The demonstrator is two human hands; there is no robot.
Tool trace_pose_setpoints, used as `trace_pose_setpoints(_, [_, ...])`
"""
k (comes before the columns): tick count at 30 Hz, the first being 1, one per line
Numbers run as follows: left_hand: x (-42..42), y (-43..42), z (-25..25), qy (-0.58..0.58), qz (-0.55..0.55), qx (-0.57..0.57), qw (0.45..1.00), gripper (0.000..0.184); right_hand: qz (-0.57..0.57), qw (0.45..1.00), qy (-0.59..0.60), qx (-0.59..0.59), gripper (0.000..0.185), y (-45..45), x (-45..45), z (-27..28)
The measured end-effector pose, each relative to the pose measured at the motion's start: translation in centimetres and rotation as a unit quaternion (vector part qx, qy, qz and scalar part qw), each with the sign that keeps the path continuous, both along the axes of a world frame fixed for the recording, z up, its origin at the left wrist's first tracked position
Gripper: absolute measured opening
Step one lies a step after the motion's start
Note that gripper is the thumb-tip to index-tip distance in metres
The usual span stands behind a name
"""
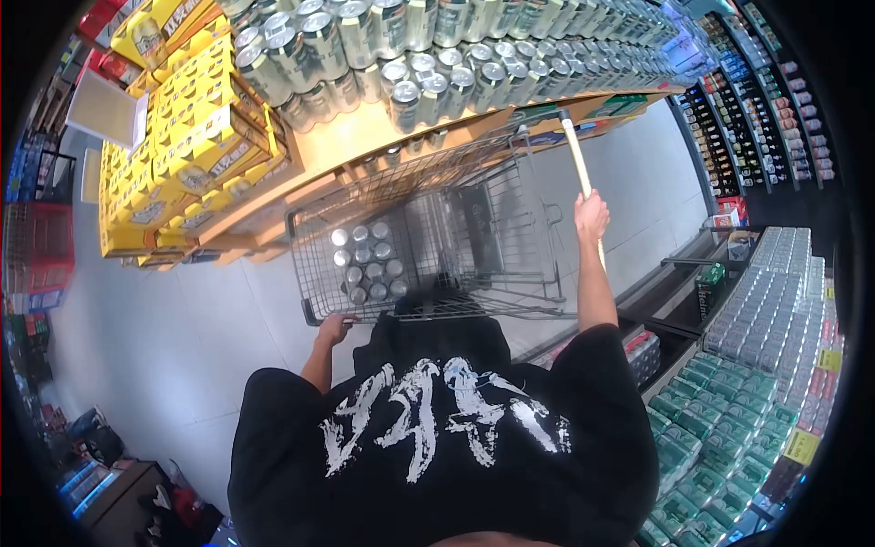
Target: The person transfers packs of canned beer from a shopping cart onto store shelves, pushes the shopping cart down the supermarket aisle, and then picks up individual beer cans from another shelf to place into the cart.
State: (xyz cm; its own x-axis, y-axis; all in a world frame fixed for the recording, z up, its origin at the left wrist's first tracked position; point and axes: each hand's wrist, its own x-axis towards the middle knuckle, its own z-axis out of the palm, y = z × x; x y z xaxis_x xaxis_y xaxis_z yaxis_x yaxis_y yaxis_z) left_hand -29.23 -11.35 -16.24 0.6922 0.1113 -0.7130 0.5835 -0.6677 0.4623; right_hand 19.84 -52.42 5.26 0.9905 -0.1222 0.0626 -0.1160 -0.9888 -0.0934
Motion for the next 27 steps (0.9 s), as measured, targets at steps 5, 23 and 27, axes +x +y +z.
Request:
trace_pose_setpoints(5, [0.5, -1.1, -0.3, -0.057, 0.003, -0.014, 0.998, 0.038, 0.001, 1.0, 0.003, -0.012, 0.032, -0.6, -0.2, 0.2])
trace_pose_setpoints(23, [1.7, -4.9, 0.6, -0.075, 0.084, -0.034, 0.993, 0.039, 0.038, 0.997, -0.012, -0.061, 0.03, -3.1, 5.9, -1.9])
trace_pose_setpoints(27, [2.3, -5.5, 1.0, -0.085, 0.102, 0.003, 0.991, 0.032, 0.049, 0.998, -0.003, 0.033, 0.044, -3.9, 6.3, -1.1])
